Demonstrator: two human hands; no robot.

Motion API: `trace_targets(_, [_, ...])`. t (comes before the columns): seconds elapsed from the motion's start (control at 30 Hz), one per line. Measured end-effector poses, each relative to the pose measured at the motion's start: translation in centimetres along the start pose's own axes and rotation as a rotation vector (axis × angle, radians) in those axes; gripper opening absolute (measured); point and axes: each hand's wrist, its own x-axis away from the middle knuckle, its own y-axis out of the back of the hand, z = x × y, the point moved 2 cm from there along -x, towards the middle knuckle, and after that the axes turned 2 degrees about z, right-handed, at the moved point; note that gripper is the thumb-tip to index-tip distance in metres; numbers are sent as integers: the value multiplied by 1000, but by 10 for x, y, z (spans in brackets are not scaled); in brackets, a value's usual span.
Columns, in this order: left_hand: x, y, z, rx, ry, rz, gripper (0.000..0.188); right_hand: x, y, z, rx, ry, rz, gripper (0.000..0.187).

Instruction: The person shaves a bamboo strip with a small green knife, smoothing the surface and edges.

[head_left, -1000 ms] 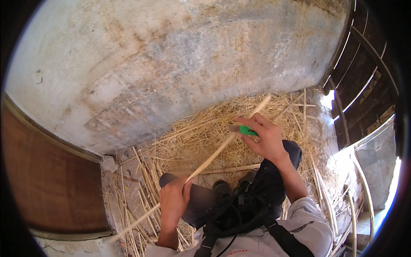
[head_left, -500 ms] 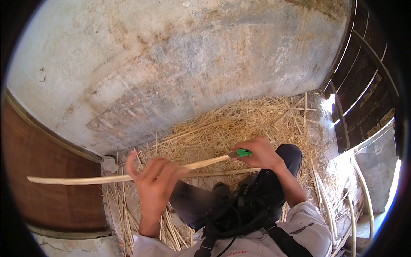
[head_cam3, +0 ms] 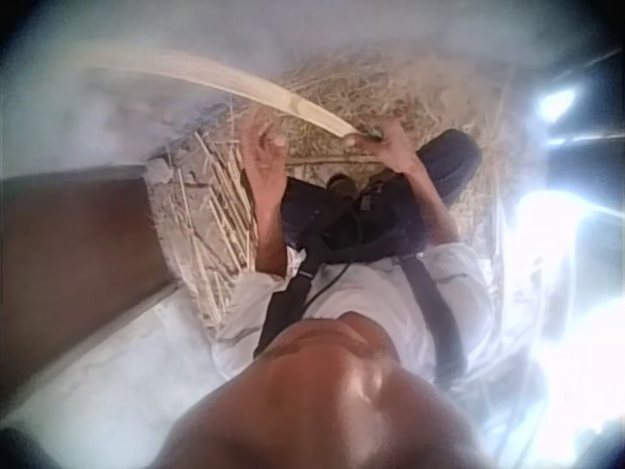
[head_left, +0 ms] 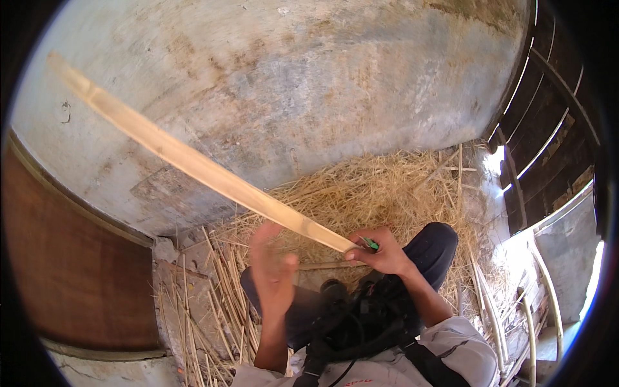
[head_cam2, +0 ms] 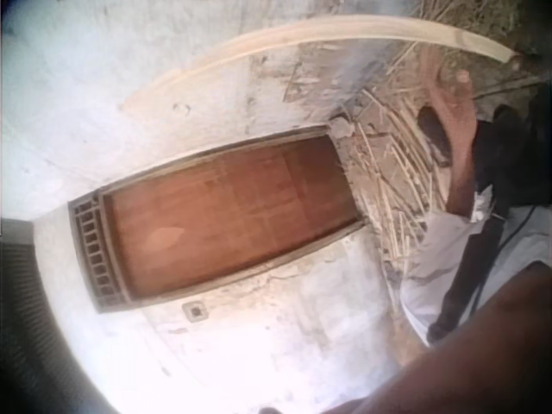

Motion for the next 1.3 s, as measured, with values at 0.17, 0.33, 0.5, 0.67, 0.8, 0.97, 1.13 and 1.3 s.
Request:
trace_targets(0.17, [0, -28, 15, 116, 160, 247, 47, 0, -16, -4, 26, -44, 59, 22])
trace_targets(0.33, [-3, -33, 18, 100, 187, 239, 32, 9, -18, -6, 90, 62, 2, 24])
trace_targets(0.5, [-1, -29, 15, 25, 171, 280, 26, 22, -5, 0, -156, -49, -96, 28])
trace_targets(0.67, [4, -32, 12, 53, 208, 312, 23, 29, 9, 4, -239, 72, -260, 30])
trace_targets(0.8, [11, -40, 11, -24, 176, 374, 22, 32, 17, 21, -227, 128, -289, 30])
trace_targets(0.97, [13, -49, -1, -167, 218, 524, 23, 37, 23, 38, -146, 129, -317, 33])
trace_targets(1.13, [17, -56, -4, -103, 160, 567, 23, 36, 28, 49, -136, 197, -357, 37])
trace_targets(1.3, [20, -61, -4, -78, 147, 631, 24, 32, 25, 57, -135, 246, -366, 38])
